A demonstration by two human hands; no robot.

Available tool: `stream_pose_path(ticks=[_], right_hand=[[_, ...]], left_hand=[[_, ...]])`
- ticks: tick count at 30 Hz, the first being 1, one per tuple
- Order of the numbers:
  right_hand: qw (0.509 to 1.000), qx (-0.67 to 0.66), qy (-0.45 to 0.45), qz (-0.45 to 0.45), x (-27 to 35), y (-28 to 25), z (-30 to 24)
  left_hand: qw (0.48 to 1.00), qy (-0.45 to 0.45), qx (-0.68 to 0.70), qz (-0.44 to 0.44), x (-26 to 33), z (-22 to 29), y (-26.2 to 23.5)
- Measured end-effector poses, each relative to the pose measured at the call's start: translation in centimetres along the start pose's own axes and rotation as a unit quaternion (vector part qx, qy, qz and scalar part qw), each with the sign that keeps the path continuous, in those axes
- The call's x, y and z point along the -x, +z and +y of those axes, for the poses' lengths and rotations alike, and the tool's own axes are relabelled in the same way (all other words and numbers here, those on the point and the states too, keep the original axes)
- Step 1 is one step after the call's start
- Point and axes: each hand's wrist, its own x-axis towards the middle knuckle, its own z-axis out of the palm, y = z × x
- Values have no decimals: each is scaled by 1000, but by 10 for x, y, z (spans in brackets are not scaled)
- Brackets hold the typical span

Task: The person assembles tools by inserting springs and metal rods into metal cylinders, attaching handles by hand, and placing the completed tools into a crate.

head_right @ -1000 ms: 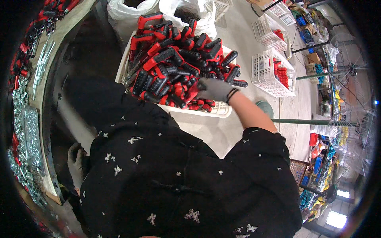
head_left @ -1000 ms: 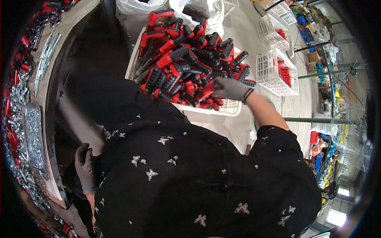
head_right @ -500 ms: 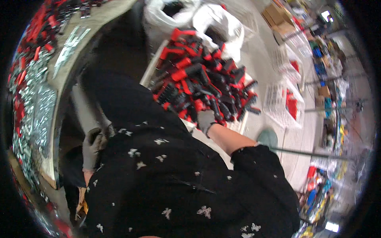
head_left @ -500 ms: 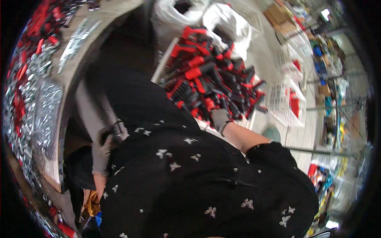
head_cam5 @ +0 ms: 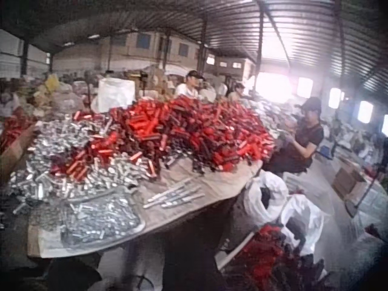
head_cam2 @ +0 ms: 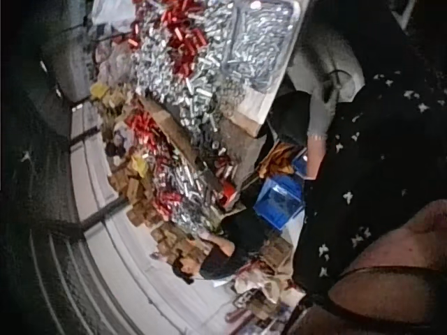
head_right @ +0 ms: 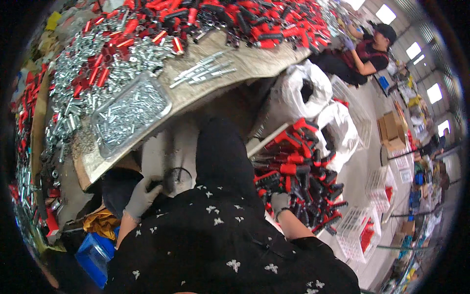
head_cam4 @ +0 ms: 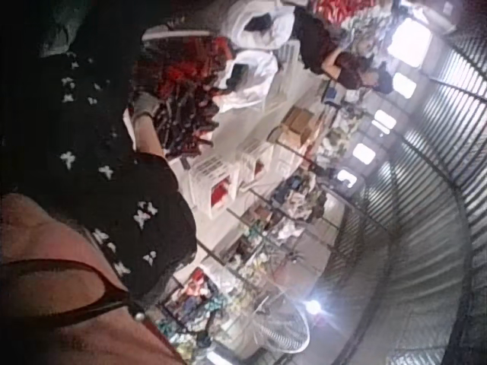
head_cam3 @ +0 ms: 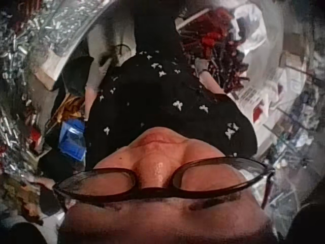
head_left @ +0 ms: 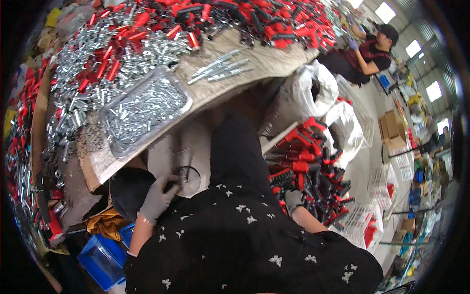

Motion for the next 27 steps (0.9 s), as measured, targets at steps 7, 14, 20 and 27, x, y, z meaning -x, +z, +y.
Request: stream_pose_path(ticks=[7, 14, 20, 27], right_hand=[[710, -276, -619, 192, 70, -284, -190], [805, 7, -509, 304, -105, -342, -284], [718, -304, -612, 134, -85, -363, -253], [625, -425, -643, 120, -26, -372, -330]], left_hand=[[996, 6, -10, 83, 19, 8, -16], [979, 178, -95, 38, 28, 64, -48], [933, 49, -67, 350, 83, 81, -148], [695, -59, -538, 474, -26, 49, -323]])
